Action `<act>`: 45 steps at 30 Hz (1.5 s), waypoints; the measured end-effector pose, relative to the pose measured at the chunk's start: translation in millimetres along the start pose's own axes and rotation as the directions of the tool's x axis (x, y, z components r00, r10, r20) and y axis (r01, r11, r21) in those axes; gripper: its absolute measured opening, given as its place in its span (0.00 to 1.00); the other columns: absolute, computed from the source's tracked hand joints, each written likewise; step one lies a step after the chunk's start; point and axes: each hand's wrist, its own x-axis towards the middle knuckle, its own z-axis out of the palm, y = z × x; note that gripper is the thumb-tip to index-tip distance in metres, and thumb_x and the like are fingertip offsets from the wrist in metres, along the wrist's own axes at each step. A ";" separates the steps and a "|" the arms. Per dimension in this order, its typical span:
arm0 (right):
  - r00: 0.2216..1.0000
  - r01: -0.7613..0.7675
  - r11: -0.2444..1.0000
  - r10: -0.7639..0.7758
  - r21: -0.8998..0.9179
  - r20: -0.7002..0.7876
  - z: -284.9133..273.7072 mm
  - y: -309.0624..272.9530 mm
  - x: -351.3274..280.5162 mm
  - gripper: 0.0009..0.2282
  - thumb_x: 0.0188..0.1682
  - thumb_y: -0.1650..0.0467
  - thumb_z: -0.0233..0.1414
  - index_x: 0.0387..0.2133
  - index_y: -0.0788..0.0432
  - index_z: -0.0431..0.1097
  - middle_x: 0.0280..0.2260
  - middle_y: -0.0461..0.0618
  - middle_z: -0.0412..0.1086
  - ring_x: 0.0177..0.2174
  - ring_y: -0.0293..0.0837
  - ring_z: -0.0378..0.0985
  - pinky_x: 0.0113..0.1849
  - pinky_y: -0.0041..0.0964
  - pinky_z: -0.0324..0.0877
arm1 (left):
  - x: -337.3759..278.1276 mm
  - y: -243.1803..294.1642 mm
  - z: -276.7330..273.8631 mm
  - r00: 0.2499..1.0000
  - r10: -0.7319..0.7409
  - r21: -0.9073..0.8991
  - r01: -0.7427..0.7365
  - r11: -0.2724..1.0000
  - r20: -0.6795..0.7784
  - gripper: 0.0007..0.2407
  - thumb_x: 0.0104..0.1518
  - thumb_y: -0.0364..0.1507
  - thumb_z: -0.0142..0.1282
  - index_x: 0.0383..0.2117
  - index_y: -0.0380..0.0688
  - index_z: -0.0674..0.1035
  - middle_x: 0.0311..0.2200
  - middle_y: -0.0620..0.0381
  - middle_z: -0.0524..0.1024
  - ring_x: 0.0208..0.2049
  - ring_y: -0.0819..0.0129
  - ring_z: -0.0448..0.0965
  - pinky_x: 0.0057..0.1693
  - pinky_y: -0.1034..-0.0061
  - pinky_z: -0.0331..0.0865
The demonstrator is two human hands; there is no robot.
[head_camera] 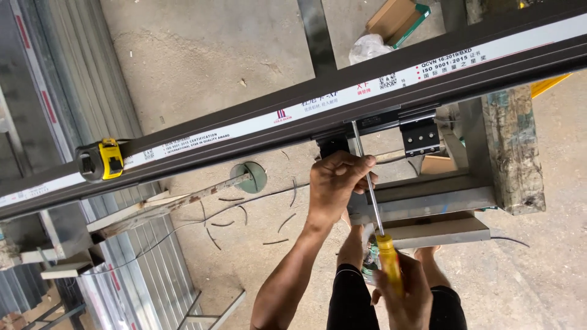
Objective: Assembling an aluminum window frame by attaching metal brackets with a screwdriver and peeling protective film.
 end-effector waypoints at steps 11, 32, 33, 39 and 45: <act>0.939 -0.101 0.963 0.009 -0.251 -0.343 11.9 6.0 -13.1 0.21 0.39 0.67 0.64 0.46 0.59 0.73 0.27 0.54 0.77 0.19 0.40 0.75 0.22 0.32 0.72 | 2.2 16.1 3.2 0.995 -0.056 -0.011 0.058 0.998 0.083 0.08 0.63 0.28 0.57 0.30 0.34 0.81 0.26 0.43 0.83 0.22 0.63 0.84 0.28 0.79 0.81; 0.969 -0.215 0.742 0.242 0.635 0.046 5.6 12.4 6.2 0.22 0.57 0.63 0.46 0.45 0.78 0.71 0.21 0.57 0.61 0.16 0.42 0.61 0.21 0.34 0.66 | 91.3 62.1 -77.6 0.650 0.494 0.816 -0.457 -0.355 0.578 0.38 0.57 0.62 0.63 0.69 0.64 0.60 0.62 0.55 0.77 0.48 0.64 0.82 0.50 0.70 0.73; 0.969 -0.220 0.740 0.238 0.635 0.058 2.6 14.6 9.0 0.22 0.57 0.63 0.46 0.45 0.78 0.71 0.21 0.57 0.61 0.16 0.42 0.61 0.21 0.34 0.66 | 91.2 61.2 -78.6 0.652 0.493 0.818 -0.447 -0.363 0.576 0.38 0.57 0.62 0.63 0.69 0.64 0.60 0.62 0.55 0.77 0.48 0.64 0.82 0.50 0.70 0.73; 0.893 -0.438 0.384 0.084 0.813 0.442 4.1 -9.4 13.0 0.22 0.48 0.71 0.58 0.54 0.67 0.62 0.15 0.50 0.57 0.09 0.31 0.39 0.10 0.27 0.35 | 89.2 65.6 -74.7 0.634 0.517 0.818 -0.424 -0.389 0.575 0.38 0.55 0.65 0.59 0.69 0.66 0.63 0.60 0.58 0.78 0.50 0.63 0.82 0.51 0.68 0.78; 0.967 -0.195 0.745 0.039 0.638 0.251 1.5 -5.0 19.6 0.23 0.57 0.61 0.46 0.37 0.76 0.72 0.20 0.56 0.65 0.16 0.44 0.62 0.20 0.40 0.58 | 89.5 67.1 -72.8 0.636 0.506 0.812 -0.441 -0.381 0.583 0.37 0.56 0.64 0.59 0.68 0.64 0.64 0.61 0.58 0.77 0.50 0.63 0.80 0.51 0.67 0.77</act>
